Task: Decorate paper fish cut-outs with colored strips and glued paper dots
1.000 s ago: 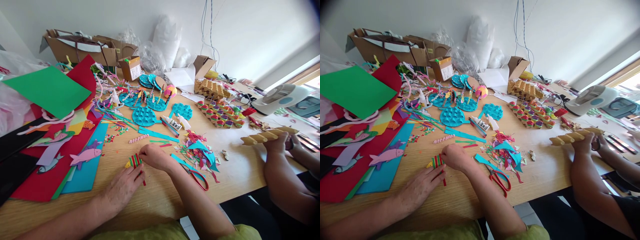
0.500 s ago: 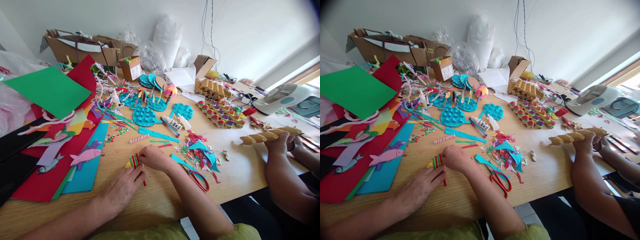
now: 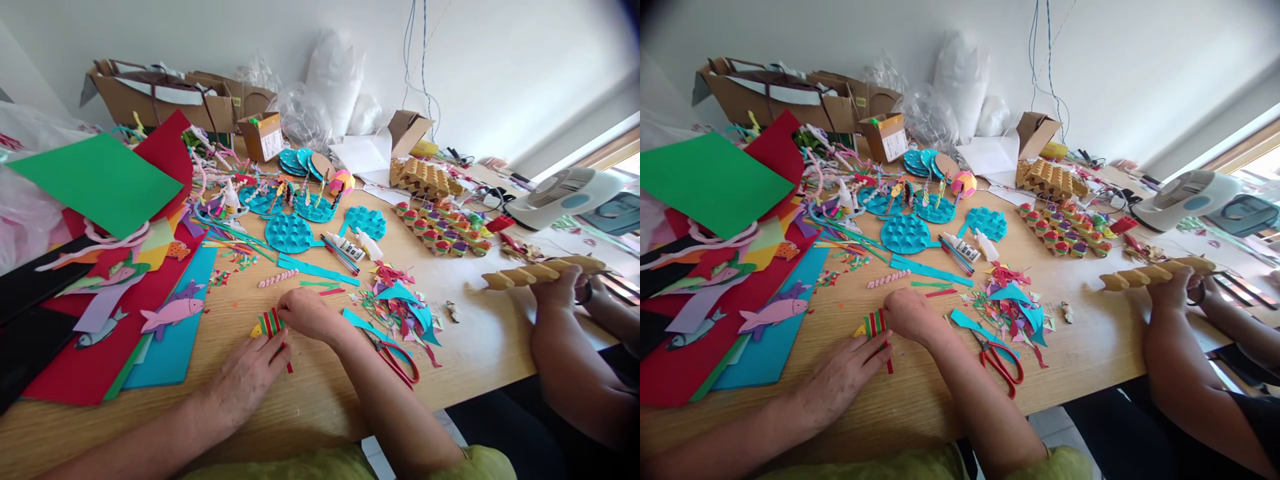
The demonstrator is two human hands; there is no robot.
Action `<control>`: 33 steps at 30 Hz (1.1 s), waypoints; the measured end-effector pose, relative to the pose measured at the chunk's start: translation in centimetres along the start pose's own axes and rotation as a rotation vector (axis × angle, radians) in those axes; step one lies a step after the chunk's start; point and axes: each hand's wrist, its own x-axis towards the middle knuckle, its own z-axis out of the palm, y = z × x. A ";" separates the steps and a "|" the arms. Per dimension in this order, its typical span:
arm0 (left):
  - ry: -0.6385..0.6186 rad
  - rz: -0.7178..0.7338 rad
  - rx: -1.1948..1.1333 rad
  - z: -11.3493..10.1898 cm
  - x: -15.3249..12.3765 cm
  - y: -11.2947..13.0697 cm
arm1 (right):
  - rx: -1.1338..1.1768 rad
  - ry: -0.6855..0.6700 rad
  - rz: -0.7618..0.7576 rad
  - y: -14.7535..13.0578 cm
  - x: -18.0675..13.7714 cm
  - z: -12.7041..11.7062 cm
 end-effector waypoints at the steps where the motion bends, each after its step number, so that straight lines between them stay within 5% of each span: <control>1: -0.005 0.000 -0.004 0.0 0.0 0.0 | -0.003 0.009 0.004 0.0 0.0 0.0; 10: -0.095 -0.020 -0.004 -0.4 0.1 0.2 | -0.004 -0.028 -0.017 0.0 -0.3 0.1; 33: -0.045 -0.062 -0.072 0.1 0.0 0.2 | -0.012 0.014 0.006 -0.6 0.8 -0.1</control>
